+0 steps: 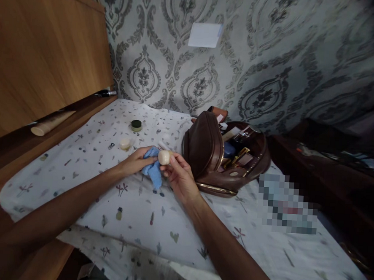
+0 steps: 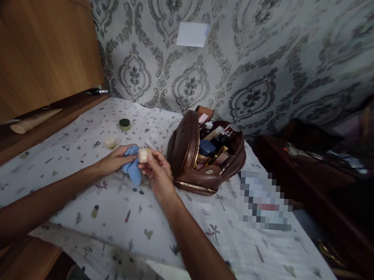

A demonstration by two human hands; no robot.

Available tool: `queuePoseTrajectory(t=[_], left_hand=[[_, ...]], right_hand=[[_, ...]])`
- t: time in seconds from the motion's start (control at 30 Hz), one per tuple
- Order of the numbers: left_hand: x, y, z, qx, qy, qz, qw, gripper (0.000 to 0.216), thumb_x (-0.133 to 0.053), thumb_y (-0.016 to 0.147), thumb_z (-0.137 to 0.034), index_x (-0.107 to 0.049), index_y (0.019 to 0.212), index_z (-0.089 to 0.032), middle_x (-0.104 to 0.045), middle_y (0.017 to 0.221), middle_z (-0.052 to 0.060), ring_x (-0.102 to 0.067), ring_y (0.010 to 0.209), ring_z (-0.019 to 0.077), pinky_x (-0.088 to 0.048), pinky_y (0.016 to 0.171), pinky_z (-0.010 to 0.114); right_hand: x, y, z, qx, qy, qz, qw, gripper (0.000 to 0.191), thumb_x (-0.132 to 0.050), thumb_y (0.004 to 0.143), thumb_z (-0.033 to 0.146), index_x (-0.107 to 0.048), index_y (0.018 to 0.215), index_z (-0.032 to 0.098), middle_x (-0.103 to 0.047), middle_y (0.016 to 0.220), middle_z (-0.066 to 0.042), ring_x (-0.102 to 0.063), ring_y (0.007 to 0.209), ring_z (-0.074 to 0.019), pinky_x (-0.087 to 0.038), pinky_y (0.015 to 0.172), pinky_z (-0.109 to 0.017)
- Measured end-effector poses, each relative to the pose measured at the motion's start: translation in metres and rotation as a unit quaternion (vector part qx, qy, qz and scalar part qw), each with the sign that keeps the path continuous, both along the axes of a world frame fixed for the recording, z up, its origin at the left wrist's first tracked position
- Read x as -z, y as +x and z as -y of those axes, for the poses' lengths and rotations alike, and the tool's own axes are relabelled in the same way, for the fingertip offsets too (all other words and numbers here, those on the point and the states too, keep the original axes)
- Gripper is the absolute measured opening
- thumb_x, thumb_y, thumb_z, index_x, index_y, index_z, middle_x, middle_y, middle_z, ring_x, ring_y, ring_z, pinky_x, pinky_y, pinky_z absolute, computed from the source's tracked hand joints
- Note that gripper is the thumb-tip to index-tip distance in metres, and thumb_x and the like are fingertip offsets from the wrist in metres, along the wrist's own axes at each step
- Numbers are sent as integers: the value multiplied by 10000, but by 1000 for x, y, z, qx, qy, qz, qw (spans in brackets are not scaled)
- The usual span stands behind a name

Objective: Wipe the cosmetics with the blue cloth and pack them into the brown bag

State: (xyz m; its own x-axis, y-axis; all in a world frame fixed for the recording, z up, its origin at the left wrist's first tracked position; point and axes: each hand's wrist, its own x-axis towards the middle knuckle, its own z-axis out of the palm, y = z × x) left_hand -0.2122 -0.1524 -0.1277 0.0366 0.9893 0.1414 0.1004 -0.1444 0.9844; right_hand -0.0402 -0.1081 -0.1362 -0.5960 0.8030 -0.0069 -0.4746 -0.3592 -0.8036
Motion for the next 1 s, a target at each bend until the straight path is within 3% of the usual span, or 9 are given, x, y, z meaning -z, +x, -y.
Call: queuePoseTrajectory(t=[0.3, 0.57, 0.77, 0.87, 1.0], left_hand=[[13, -5, -2, 11, -64, 6, 998, 459, -711, 783, -563, -623, 938, -140, -533, 647, -40, -461, 527, 89, -374, 504, 207], [6, -3, 1, -2, -75, 7, 997, 422, -750, 742, -533, -600, 793, -142, -529, 642, -36, -473, 556, 91, -380, 515, 202], [-7, -3, 4, -96, -36, 35, 994, 375, -765, 748, -481, -582, 759, -154, -542, 660, -34, -502, 594, 98, -425, 556, 200], [-7, -4, 2, -138, -38, 43, 989, 404, -786, 714, -500, -565, 719, -163, -541, 643, -38, -499, 582, 103, -428, 544, 204], [-4, -1, -1, -140, -47, 75, 986, 395, -814, 676, -483, -598, 738, -159, -583, 678, -33, -519, 615, 107, -450, 586, 208]], right_hand=[[6, -3, -2, 101, 65, 25, 992, 447, -905, 587, 348, -662, 949, 247, -645, 946, 32, -551, 673, -72, -443, 553, -179], [15, -3, -7, 209, 229, 155, 938, 351, -796, 653, 299, -624, 951, 228, -652, 890, 14, -563, 719, -122, -477, 641, -242], [15, -4, 2, 165, 272, 208, 925, 319, -700, 646, 204, -680, 963, 235, -654, 948, 0, -551, 694, -116, -451, 608, -233], [10, -4, 5, 126, 267, 200, 934, 299, -682, 641, 193, -691, 937, 234, -666, 910, 4, -559, 699, -122, -447, 593, -227], [0, -3, 9, 103, 231, 165, 953, 227, -722, 659, 236, -688, 883, 222, -671, 817, 6, -551, 688, -129, -444, 588, -228]])
